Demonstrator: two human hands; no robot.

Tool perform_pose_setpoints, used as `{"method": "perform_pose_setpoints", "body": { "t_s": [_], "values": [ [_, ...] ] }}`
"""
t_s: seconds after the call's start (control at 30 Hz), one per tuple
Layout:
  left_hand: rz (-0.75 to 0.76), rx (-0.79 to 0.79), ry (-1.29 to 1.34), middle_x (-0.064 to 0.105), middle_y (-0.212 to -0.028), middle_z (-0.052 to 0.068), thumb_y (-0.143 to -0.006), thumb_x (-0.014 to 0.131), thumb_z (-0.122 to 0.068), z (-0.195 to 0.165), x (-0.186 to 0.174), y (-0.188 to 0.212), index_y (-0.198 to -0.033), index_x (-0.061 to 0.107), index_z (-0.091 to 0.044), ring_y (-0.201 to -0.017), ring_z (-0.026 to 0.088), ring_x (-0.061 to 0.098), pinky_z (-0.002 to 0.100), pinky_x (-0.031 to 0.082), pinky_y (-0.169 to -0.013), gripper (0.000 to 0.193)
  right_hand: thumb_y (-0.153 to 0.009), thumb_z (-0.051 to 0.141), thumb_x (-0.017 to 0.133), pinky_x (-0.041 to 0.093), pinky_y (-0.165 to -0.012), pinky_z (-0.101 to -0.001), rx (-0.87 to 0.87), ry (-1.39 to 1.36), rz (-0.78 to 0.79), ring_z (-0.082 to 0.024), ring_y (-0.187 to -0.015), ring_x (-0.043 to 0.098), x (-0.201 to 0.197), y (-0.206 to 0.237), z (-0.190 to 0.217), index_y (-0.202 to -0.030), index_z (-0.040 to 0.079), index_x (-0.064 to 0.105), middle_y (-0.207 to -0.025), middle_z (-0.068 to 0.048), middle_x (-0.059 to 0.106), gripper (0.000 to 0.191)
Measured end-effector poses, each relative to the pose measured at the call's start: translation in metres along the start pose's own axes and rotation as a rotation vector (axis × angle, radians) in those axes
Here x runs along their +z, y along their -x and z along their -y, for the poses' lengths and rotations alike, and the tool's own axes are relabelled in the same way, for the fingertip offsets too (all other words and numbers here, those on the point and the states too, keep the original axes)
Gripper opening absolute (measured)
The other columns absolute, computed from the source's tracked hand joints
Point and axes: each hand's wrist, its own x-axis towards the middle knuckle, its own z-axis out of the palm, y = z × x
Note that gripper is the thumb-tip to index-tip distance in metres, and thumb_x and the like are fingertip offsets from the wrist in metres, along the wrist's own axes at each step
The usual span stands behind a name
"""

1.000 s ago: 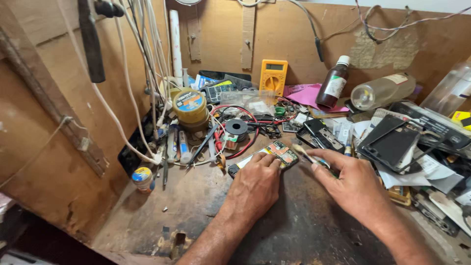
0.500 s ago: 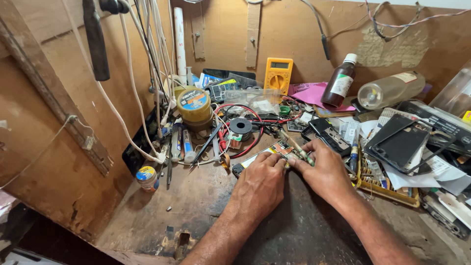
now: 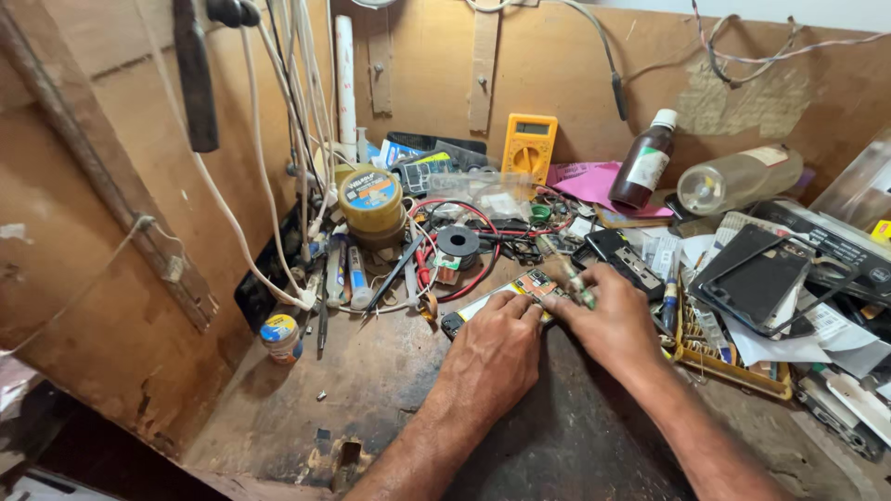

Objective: The person works on a disassembled smartphone, manipulating the motherboard and battery area with hands and a small tool. They repeatedly adjust and probe components on the circuit board while the phone remains open on a cluttered workbench.

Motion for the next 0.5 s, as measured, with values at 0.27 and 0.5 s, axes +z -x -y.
{"method": "perform_pose_setpoints", "body": {
  "t_s": [0.27, 0.5],
  "values": [
    [0.02, -0.014, -0.017, 0.071, -0.108, 0.019, -0.081, 0.061, 0.001, -0.001, -0.001, 0.001, -0.1, 0.069, 0.005, -0.108, 0.034, 0.065, 0.042, 0.055, -0.09, 0.021, -0.096, 0.039, 0.065, 0.056, -0.067, -0.0422, 0.037, 0.176, 0.062, -0.032, -0.068, 0.074, -0.049, 0.043, 0.017, -0.128, 0.02, 0.072, -0.089, -0.02, 0.077, 0.038],
    [-0.01, 0.014, -0.019, 0.07, -0.109, 0.02, -0.081, 0.06, 0.001, -0.001, 0.001, 0.0, -0.105, 0.068, 0.007, -0.107, 0.035, 0.065, 0.042, 0.055, -0.091, 0.026, -0.089, 0.038, 0.069, 0.058, -0.074, -0.0438, -0.131, 0.217, 0.079, -0.034, -0.087, 0.074, -0.058, 0.053, 0.036, -0.117, 0.025, 0.079, -0.102, -0.009, 0.078, 0.032]
  ]
}}
